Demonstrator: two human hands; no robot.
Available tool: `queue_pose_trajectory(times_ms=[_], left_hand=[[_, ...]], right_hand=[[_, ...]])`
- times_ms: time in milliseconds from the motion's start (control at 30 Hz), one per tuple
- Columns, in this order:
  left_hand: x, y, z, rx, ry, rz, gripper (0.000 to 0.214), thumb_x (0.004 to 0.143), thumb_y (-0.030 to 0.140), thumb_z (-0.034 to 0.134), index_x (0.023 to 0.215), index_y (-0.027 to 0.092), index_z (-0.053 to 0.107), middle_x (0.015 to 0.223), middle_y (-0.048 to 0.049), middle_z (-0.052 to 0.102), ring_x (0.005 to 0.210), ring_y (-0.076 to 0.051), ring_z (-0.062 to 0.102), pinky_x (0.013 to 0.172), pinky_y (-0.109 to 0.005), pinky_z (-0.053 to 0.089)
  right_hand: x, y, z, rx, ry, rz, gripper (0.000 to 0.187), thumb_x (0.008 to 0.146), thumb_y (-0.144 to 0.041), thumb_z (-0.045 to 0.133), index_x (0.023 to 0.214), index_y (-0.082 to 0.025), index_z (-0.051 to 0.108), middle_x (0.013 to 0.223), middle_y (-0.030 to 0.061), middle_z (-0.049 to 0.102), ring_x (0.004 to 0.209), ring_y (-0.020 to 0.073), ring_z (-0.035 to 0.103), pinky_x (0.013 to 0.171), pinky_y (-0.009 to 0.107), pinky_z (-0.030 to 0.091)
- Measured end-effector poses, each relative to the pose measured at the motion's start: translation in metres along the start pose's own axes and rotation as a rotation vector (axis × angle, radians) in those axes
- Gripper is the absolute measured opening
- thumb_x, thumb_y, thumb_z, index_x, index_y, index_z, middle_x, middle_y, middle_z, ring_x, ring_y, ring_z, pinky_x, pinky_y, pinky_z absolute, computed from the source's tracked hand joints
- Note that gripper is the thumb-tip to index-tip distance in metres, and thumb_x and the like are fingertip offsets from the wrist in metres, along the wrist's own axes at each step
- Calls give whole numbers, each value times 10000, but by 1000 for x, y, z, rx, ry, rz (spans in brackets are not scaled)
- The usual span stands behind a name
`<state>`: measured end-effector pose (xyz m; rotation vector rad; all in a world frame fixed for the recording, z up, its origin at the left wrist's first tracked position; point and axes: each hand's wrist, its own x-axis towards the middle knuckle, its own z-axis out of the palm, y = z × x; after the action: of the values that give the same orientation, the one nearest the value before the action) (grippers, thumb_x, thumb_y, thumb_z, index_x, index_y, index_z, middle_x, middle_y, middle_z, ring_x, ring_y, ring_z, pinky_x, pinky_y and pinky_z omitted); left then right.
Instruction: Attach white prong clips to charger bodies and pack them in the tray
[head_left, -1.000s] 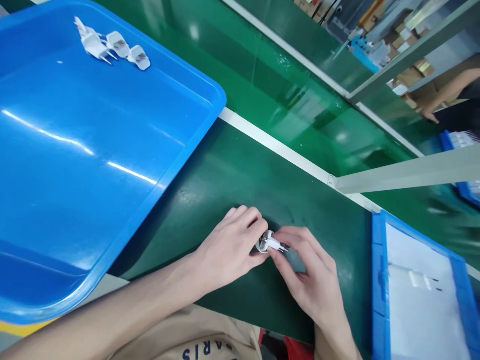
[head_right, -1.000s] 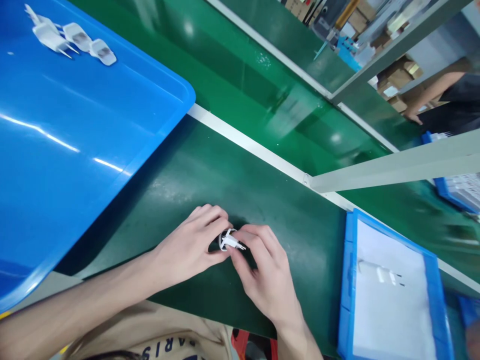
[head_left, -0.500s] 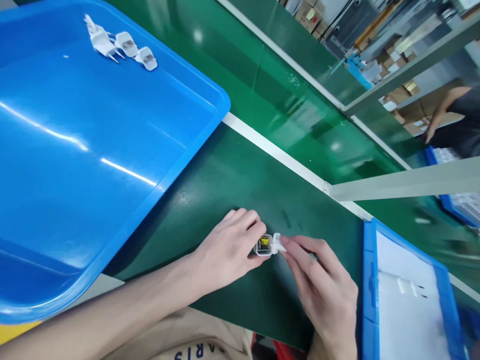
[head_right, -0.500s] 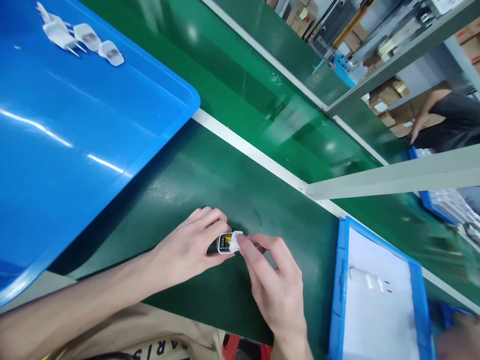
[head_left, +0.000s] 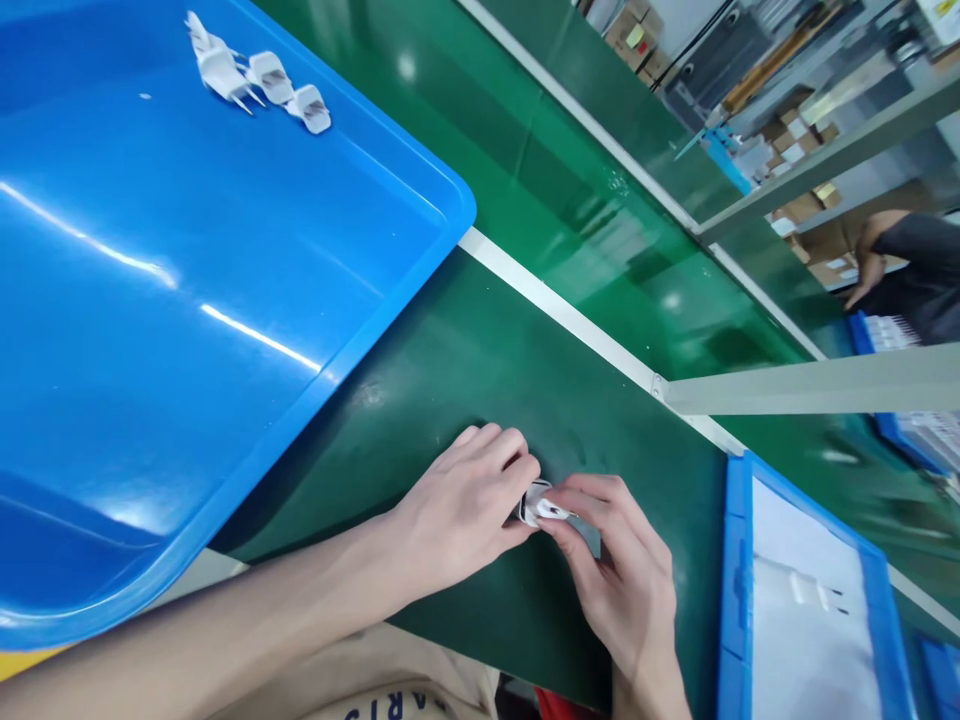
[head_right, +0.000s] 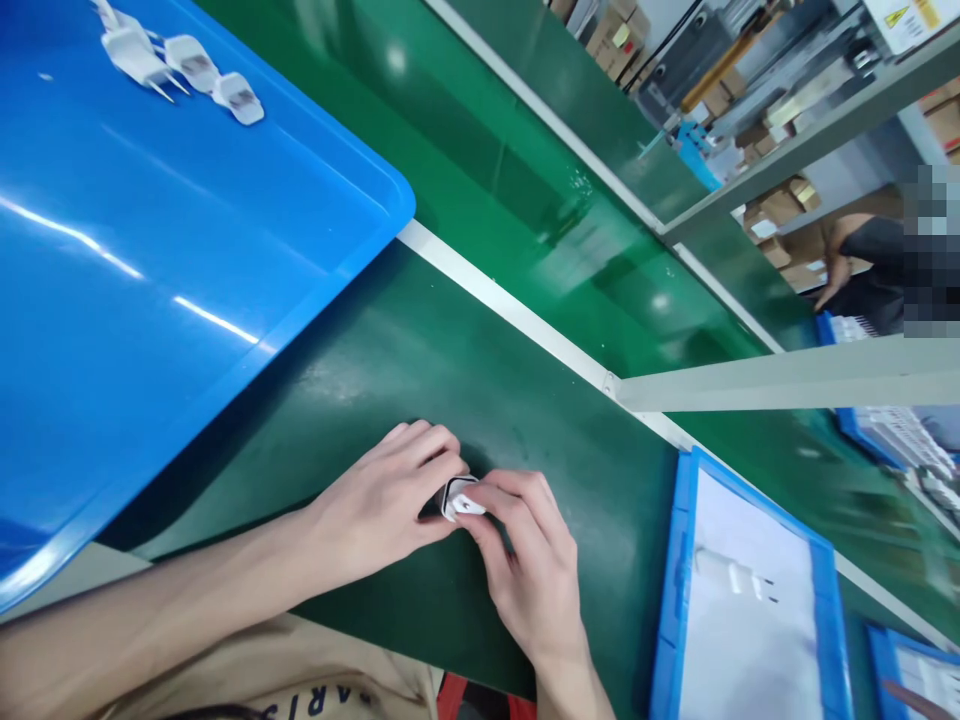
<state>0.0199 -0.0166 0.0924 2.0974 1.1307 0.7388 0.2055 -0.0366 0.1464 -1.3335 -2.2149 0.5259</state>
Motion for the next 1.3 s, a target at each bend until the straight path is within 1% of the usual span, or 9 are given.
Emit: queue_pose_trajectory(times_ms=[367, 700, 867, 1033, 1100, 1167, 1200, 1233, 1300], left_hand=[[-2, 2, -1, 24, 13, -10, 163, 919, 209, 690, 863, 193, 537, 948, -27, 557, 848, -207, 494, 746, -371, 414], [-4, 4, 1, 37, -2, 1, 114, 921, 153, 658, 933, 200, 554, 1023, -58, 577, 903, -244, 541, 773, -409, 443], [-4, 6, 1, 83, 16, 7, 75, 945, 161, 625, 931, 197, 561, 951, -48, 561, 868, -244, 535, 755, -408, 451], [1, 4, 0, 158, -16, 16, 69, 937, 179, 647, 918, 189, 582, 923, -46, 584, 854, -255, 566, 745, -424, 486], [-4, 9, -3, 174, -23, 16, 59, 951, 216, 633, 987, 188, 596, 997, -65, 623, 900, -273, 601, 780, -445, 513], [-18, 11, -6, 161, 8, 8, 255, 972, 295, 608, 1209, 205, 582, 1143, -96, 653, 1005, -313, 634, 838, -476, 535], [-27, 9, -9, 149, 31, -5, 399, 978, 345, 593, 1357, 240, 524, 1215, -104, 655, 1063, -339, 640, 867, -497, 541], [-35, 4, -11, 141, 57, -18, 542, 977, 402, 579, 1488, 304, 428, 1264, -97, 658, 1105, -365, 641, 884, -524, 544], [-42, -15, -12, 99, 125, 11, 729, 939, 484, 584, 1591, 476, 258, 1266, -42, 691, 1090, -412, 656, 841, -583, 544]], right_hand=[[0, 3, 2, -86, -35, 7, 116, 996, -155, 638, 1057, -243, 684, 1013, 60, 642, 892, 205, 644, 772, 352, 572], [-1, 12, 7, -110, -48, -66, 229, 983, -113, 601, 1152, -253, 665, 1010, 71, 591, 854, 204, 599, 724, 366, 564], [1, 9, 8, -199, -41, -126, 242, 973, -72, 570, 1133, -232, 653, 997, 75, 576, 880, 211, 581, 754, 367, 557], [3, 10, 11, -171, -69, -128, 202, 1005, -109, 550, 1150, -228, 624, 1120, 101, 624, 988, 228, 622, 832, 391, 580], [1, 10, 13, -113, -81, -114, 146, 1030, -144, 548, 1140, -215, 610, 1146, 102, 665, 1024, 219, 649, 873, 384, 587], [-2, 11, 10, -62, -75, -90, 96, 1049, -182, 550, 1123, -206, 605, 1131, 96, 708, 1017, 200, 679, 898, 359, 590], [-5, 12, 7, -51, -59, -64, 85, 1057, -205, 549, 1119, -204, 608, 1119, 93, 727, 1012, 192, 694, 905, 345, 590], [-9, 15, 0, -55, -32, -23, 91, 1065, -232, 545, 1117, -205, 615, 1103, 88, 742, 1003, 185, 708, 903, 329, 590], [-23, 25, -21, -140, 75, 140, 136, 1068, -313, 551, 1110, -221, 643, 1065, 63, 765, 973, 179, 733, 876, 298, 594]])
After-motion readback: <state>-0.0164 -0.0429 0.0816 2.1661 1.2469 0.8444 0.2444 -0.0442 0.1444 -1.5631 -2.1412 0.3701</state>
